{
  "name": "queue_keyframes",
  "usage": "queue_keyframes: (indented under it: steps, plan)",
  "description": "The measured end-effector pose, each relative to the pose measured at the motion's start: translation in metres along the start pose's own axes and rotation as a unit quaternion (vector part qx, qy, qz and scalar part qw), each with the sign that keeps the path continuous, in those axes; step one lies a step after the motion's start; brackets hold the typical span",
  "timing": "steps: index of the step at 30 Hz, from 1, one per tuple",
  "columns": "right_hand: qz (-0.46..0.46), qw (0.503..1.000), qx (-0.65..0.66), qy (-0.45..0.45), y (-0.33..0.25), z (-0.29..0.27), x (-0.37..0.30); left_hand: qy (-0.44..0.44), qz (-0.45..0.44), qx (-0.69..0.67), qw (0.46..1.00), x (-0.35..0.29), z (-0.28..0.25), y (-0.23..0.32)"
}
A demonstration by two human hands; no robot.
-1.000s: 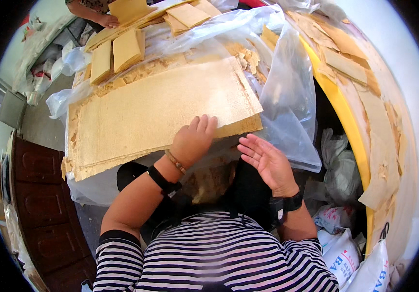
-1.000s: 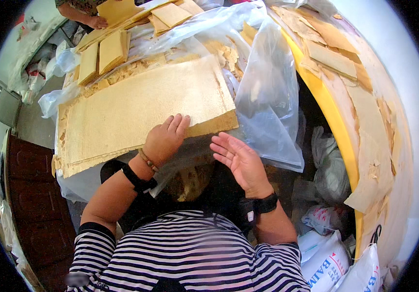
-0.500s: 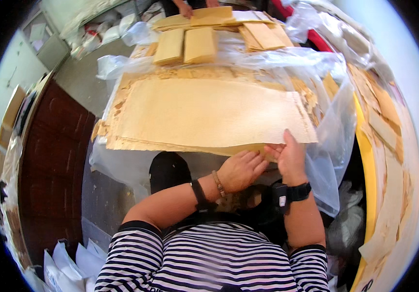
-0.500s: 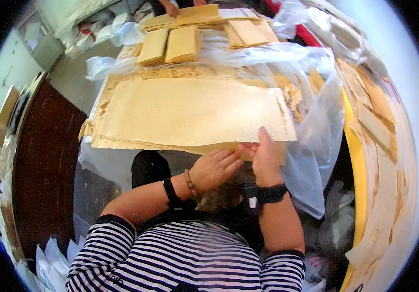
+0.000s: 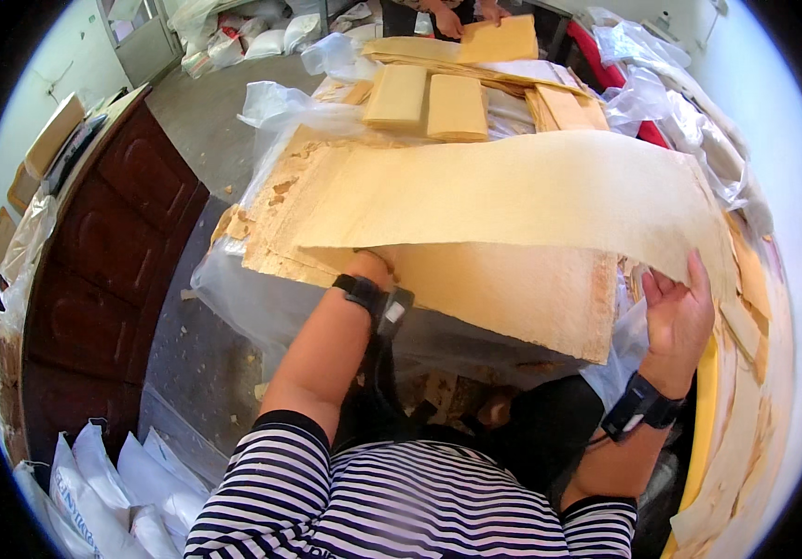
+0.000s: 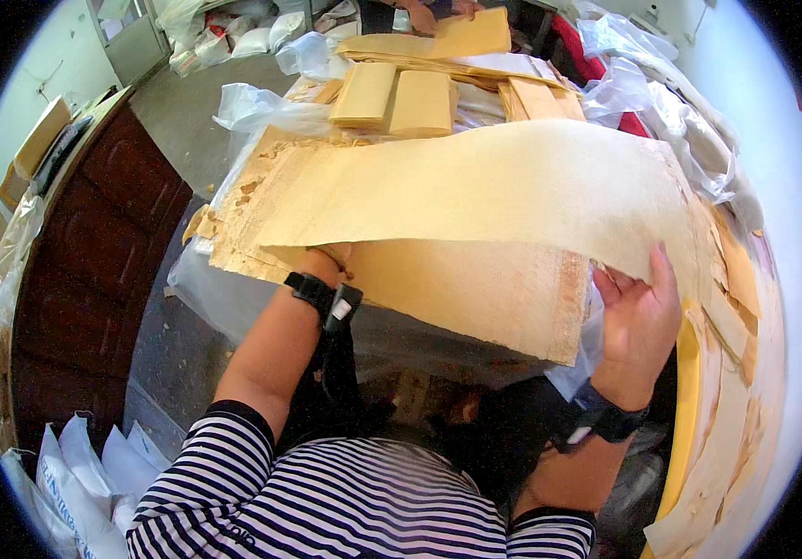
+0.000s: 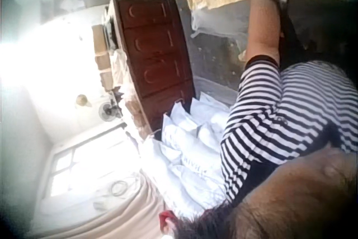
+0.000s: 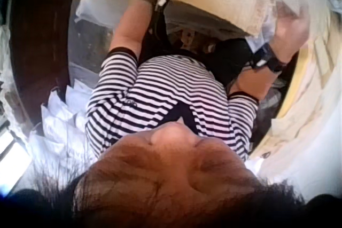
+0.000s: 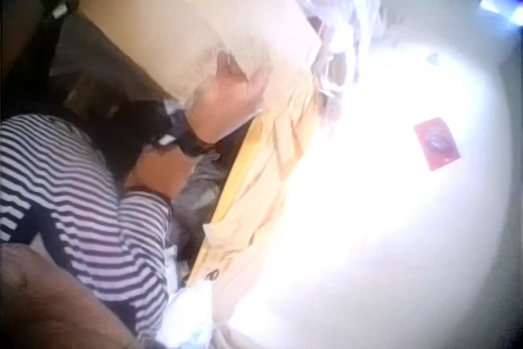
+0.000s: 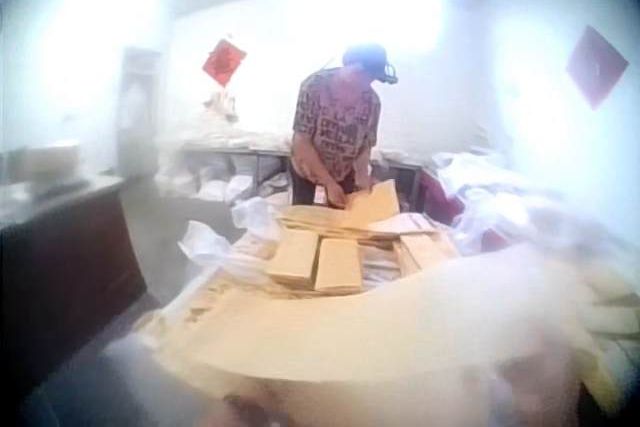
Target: Folding thin yellow sheets of paper on a table.
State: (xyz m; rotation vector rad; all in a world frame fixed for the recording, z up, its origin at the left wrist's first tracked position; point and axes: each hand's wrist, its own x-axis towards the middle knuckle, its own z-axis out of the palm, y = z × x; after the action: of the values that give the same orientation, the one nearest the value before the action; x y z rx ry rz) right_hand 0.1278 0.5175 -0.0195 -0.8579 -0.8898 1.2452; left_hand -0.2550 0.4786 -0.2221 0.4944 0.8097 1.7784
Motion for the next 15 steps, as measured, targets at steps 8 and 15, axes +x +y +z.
queue_keyframes:
  steps: [8, 15]
  plan:
    - [0.196, 0.974, -0.107, 0.041, 0.120, -0.095, -0.022, 0.075, 0.095, -0.177, 0.977, -0.036, -0.038, 0.058]
    - [0.105, 0.990, -0.034, 0.091, 0.175, -0.086, -0.036, 0.084, 0.133, -0.186, 0.970, -0.109, -0.019, 0.069]
